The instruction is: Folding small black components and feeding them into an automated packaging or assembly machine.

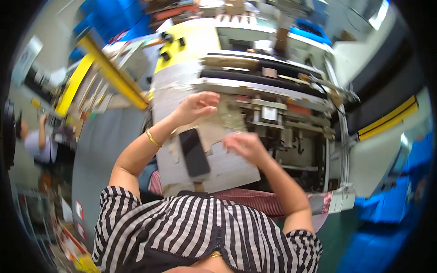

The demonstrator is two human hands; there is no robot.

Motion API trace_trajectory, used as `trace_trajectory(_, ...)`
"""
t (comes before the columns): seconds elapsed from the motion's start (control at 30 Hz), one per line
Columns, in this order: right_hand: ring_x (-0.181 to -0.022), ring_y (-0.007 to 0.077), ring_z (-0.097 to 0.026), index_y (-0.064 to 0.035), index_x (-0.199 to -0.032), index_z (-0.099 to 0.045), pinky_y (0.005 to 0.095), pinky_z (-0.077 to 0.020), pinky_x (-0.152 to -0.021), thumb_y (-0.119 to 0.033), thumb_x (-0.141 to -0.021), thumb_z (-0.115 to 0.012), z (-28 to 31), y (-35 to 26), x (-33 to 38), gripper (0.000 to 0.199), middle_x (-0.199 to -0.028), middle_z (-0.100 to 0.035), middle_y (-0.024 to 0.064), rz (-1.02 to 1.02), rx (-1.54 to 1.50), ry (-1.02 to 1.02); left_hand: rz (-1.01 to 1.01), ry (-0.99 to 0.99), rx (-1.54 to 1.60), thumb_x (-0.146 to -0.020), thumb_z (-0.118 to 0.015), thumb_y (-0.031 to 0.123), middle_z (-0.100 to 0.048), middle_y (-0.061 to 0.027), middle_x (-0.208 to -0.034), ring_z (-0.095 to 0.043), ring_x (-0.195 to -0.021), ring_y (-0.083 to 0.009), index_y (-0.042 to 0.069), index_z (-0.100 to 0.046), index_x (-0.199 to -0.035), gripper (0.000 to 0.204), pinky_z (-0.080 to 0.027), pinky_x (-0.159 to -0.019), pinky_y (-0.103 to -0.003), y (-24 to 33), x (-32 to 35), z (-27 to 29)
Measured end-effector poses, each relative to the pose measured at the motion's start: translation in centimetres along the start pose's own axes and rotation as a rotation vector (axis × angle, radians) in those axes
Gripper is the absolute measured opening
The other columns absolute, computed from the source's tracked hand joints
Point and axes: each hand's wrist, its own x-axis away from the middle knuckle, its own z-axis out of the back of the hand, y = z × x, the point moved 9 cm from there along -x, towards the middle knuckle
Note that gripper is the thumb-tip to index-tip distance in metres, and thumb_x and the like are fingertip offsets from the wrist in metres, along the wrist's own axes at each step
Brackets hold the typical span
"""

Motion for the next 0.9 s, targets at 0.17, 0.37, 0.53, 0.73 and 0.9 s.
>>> trace_trajectory(0.17, -0.089, 0.0126, -0.065, -0.0004, -0.113, -0.065, 0.027, -0.0521, -0.08, -0.011, -0.094, -0.059, -16.5, -1.9, 4.6, 0.023, -0.095, -0.071, 0.0066, -0.198, -0.363, -0.332, 0.259, 0.563, 0.134, -0.092, -0.064, 0.019, -0.07, -0.0022, -0.086, -0.063, -0.078, -0.0072, 0.004, -0.068, -0.104, 0.02, -0.048, -0.067, -0.021, -5.7, 22.9, 12.5)
trace_trajectory(0.37, -0.095, 0.0135, -0.064, 0.0017, -0.116, -0.062, 0.0261, -0.0497, -0.085, -0.011, -0.096, -0.056, -30.9, -4.1, 1.4, 0.025, -0.099, -0.07, 0.0088, -0.252, -0.339, -0.578, 0.647, 1.447, 0.124, -0.089, -0.062, 0.013, -0.065, -0.0021, -0.073, -0.057, -0.063, -0.0089, 0.002, -0.066, -0.084, 0.013, -0.046, -0.054, -0.024, -19.1, 65.5, 21.4)
trace_trajectory(0.53, -0.095, 0.0144, -0.065, 0.002, -0.116, -0.062, 0.0267, -0.0497, -0.086, -0.013, -0.096, -0.056, -45.0, -9.2, -2.4, 0.026, -0.1, -0.07, 0.0097, -0.113, -0.197, -0.874, 1.363, 1.854, -0.344, -0.081, -0.063, 0.014, -0.07, -0.0115, -0.086, -0.067, -0.079, -0.0205, 0.003, -0.069, -0.096, 0.019, -0.053, -0.069, -0.035, -16.6, 106.3, 12.5)
trace_trajectory(0.73, -0.096, 0.0232, -0.067, -0.0021, -0.118, -0.062, 0.0328, -0.0523, -0.084, -0.017, -0.092, -0.061, -58.7, -14.8, -3.3, 0.03, -0.103, -0.069, 0.0125, 0.125, 0.084, -1.162, 2.091, 1.686, -0.646, -0.08, -0.067, 0.013, -0.055, -0.0237, -0.121, -0.053, -0.114, -0.0394, 0.013, -0.053, -0.126, 0.049, -0.046, -0.095, -0.044, -5.7, 120.0, 4.0)
trace_trajectory(0.9, -0.092, 0.0249, -0.067, -0.0031, -0.118, -0.062, 0.0335, -0.0535, -0.081, -0.017, -0.09, -0.063, -63.1, -14.9, -3.2, 0.03, -0.1, -0.068, 0.0138, 0.208, 0.166, -1.234, 2.174, 1.554, -0.598, -0.084, -0.064, 0.006, -0.045, -0.0207, -0.134, -0.046, -0.124, -0.0361, 0.015, -0.044, -0.134, 0.055, -0.046, -0.097, -0.043, -5.3, 119.5, 5.9)
